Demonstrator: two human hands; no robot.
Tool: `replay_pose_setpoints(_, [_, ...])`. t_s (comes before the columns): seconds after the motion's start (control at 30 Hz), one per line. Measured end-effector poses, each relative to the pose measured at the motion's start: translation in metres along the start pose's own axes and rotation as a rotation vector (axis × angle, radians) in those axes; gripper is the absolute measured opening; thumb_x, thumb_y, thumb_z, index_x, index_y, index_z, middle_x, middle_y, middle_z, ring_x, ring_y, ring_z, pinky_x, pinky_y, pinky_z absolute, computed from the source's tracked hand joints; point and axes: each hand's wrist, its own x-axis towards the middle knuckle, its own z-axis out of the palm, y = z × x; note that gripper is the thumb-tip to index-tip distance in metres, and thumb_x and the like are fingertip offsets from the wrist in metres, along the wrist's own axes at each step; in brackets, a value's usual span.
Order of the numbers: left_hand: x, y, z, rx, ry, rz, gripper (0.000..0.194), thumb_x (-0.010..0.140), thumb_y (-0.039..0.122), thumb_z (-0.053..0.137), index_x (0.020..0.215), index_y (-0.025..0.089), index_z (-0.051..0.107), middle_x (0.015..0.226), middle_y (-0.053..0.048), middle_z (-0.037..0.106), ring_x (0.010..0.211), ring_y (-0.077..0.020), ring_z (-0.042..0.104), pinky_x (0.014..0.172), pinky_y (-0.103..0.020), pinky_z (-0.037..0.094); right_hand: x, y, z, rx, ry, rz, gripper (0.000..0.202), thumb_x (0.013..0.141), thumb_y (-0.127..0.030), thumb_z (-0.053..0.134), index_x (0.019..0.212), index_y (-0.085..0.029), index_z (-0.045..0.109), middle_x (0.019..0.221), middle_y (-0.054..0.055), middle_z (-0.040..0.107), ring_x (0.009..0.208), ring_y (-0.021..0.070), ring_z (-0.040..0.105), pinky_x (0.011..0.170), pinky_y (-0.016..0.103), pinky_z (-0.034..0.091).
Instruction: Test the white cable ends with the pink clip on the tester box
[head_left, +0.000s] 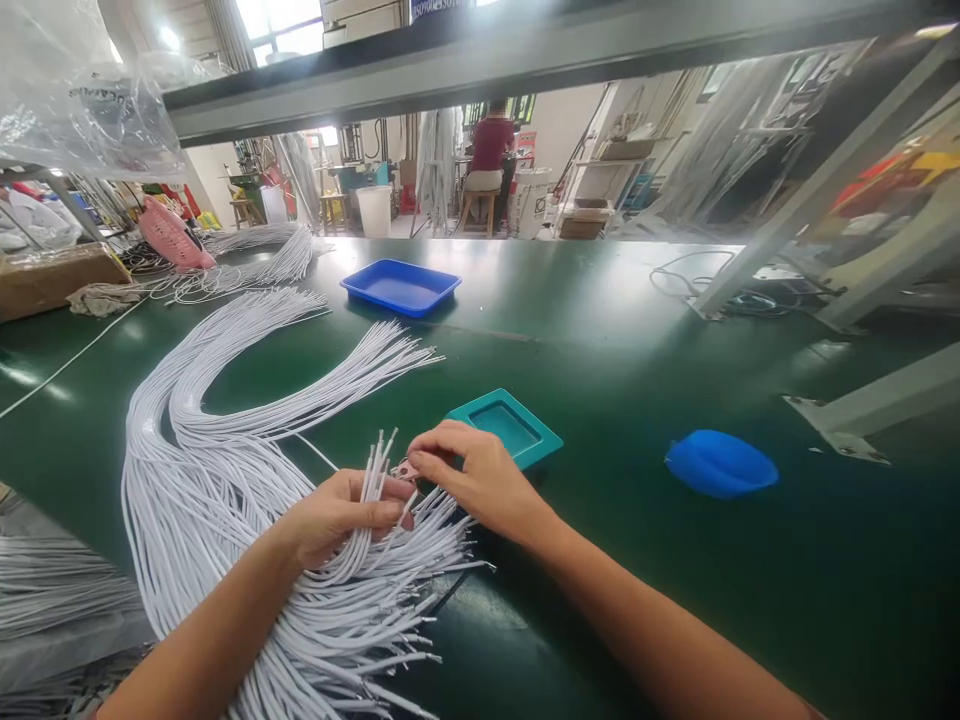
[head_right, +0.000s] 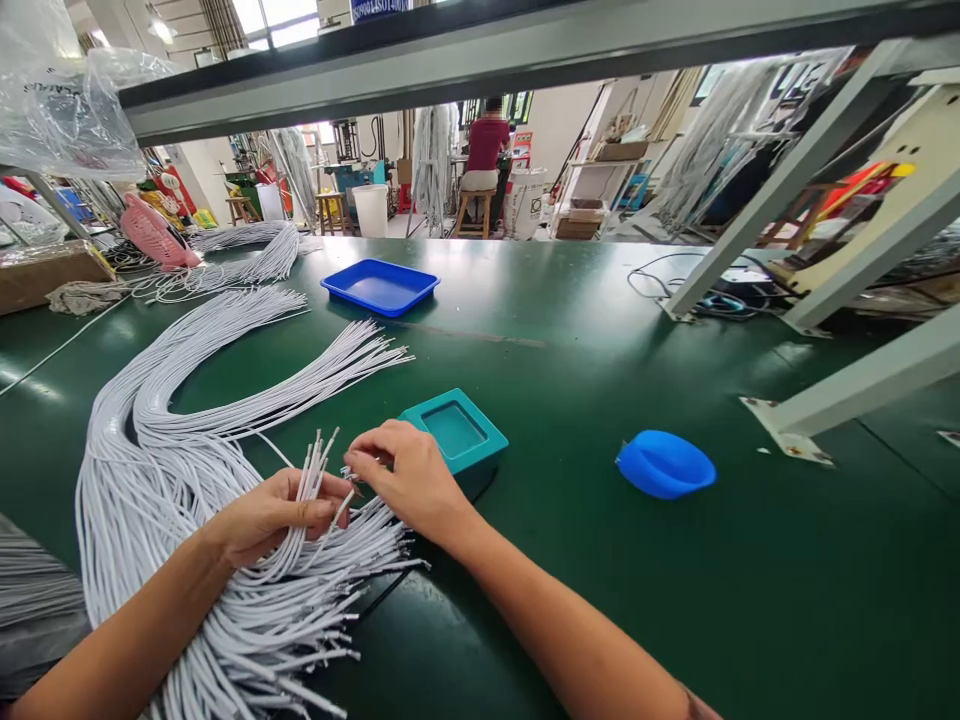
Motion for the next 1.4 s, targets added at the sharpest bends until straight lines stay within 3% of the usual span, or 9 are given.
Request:
replay_pose_setpoints(0.17, [-0.001, -0.001, 0.002, 0.083, 0.012, 0.007, 0.017, 0.066, 0.026, 0.070, 0.065, 0.010, 0.070, 0.060, -0.004, 0.057, 0.056, -0.0106, 0.045, 0.054, -0.023, 0.034, -0.006, -0.003, 0.014, 0.339, -0.122, 0.170, 0.012, 0.070, -0.027, 0.063, 0.072, -0.016, 0.068, 0.069, 0.002, 0.063, 0.062, 0.0117, 0.056, 0.054, 0.022, 0.043])
replay_pose_setpoints(0.4, [0.002, -0.003, 0.002, -0.026, 0.284, 0.100, 0.016, 0.056, 0.017, 0.077, 0.070, 0.013, 0.071, 0.058, -0.001, 0.060, 0.054, -0.0090, 0.048, 0.055, -0.022, 0.036, -0.005, 0.002, 0.018, 0.498, -0.008, 0.219, 0.012, 0.064, -0.027, 0.068, 0.067, -0.015, 0.068, 0.070, 0.002, 0.062, 0.065, 0.0125, 0.053, 0.059, 0.025, 0.041])
replay_pose_setpoints(0.63, [0.003, -0.001, 0.003, -0.165, 0.218, 0.096, 0.011, 0.061, 0.021, 0.073, 0.064, 0.011, 0.068, 0.056, -0.002, 0.057, 0.053, -0.0076, 0.045, 0.053, -0.020, 0.034, -0.005, 0.006, 0.034, 1.205, -0.179, 0.416, 0.020, 0.061, -0.032, 0.071, 0.068, -0.013, 0.066, 0.063, 0.001, 0.060, 0.063, 0.0112, 0.054, 0.067, 0.028, 0.042])
replay_pose_setpoints(0.73, [0.002, 0.000, 0.003, -0.178, 0.228, 0.077, 0.012, 0.063, 0.021, 0.072, 0.063, 0.011, 0.067, 0.055, -0.001, 0.056, 0.049, -0.0054, 0.041, 0.049, -0.019, 0.030, -0.004, 0.005, 0.030, 1.129, -0.173, 0.374, 0.028, 0.062, -0.030, 0.072, 0.084, -0.015, 0.066, 0.068, -0.001, 0.058, 0.064, 0.0102, 0.053, 0.069, 0.027, 0.042])
replay_pose_setpoints(0.83, [0.001, 0.000, 0.003, -0.207, 0.202, 0.030, 0.011, 0.062, 0.020, 0.072, 0.063, 0.011, 0.066, 0.053, -0.001, 0.056, 0.046, -0.0047, 0.040, 0.047, -0.019, 0.028, -0.001, 0.004, 0.019, 0.866, -0.162, 0.178, 0.044, 0.057, -0.022, 0.075, 0.099, -0.022, 0.063, 0.076, -0.003, 0.055, 0.067, 0.0090, 0.051, 0.068, 0.025, 0.042])
replay_pose_setpoints(0.93, [0.000, -0.002, 0.000, -0.217, 0.112, 0.008, 0.010, 0.063, 0.017, 0.070, 0.061, 0.010, 0.064, 0.049, -0.001, 0.054, 0.046, -0.0056, 0.041, 0.049, -0.019, 0.029, -0.002, 0.004, 0.012, 0.663, -0.210, 0.013, 0.020, 0.063, -0.019, 0.071, 0.083, -0.019, 0.069, 0.079, 0.000, 0.056, 0.071, 0.0103, 0.052, 0.068, 0.025, 0.043])
replay_pose_setpoints(1.0, [0.000, -0.003, -0.001, -0.209, 0.072, 0.018, 0.008, 0.065, 0.015, 0.069, 0.062, 0.009, 0.064, 0.051, -0.002, 0.054, 0.048, -0.0060, 0.043, 0.050, -0.019, 0.030, -0.003, 0.005, 0.013, 0.713, -0.214, 0.052, 0.009, 0.066, -0.021, 0.069, 0.073, -0.016, 0.069, 0.075, 0.002, 0.060, 0.069, 0.0117, 0.055, 0.066, 0.026, 0.044])
replay_pose_setpoints(1.2, [0.003, -0.005, -0.001, -0.301, 0.045, 0.032, 0.007, 0.068, 0.015, 0.068, 0.069, 0.010, 0.064, 0.058, -0.001, 0.055, 0.049, -0.0037, 0.042, 0.049, -0.016, 0.030, -0.007, 0.001, 0.036, 1.073, 0.007, 0.408, 0.019, 0.052, -0.025, 0.078, 0.061, -0.012, 0.067, 0.058, 0.001, 0.062, 0.056, 0.0114, 0.055, 0.061, 0.027, 0.045])
replay_pose_setpoints(1.4, [0.004, -0.007, 0.001, -0.348, 0.087, 0.063, 0.011, 0.070, 0.016, 0.067, 0.064, 0.011, 0.059, 0.056, 0.001, 0.051, 0.048, -0.0035, 0.040, 0.048, -0.015, 0.029, -0.009, -0.002, 0.043, 1.118, 0.011, 0.367, 0.023, 0.062, -0.032, 0.071, 0.073, -0.012, 0.068, 0.063, 0.004, 0.064, 0.060, 0.0123, 0.056, 0.064, 0.027, 0.045])
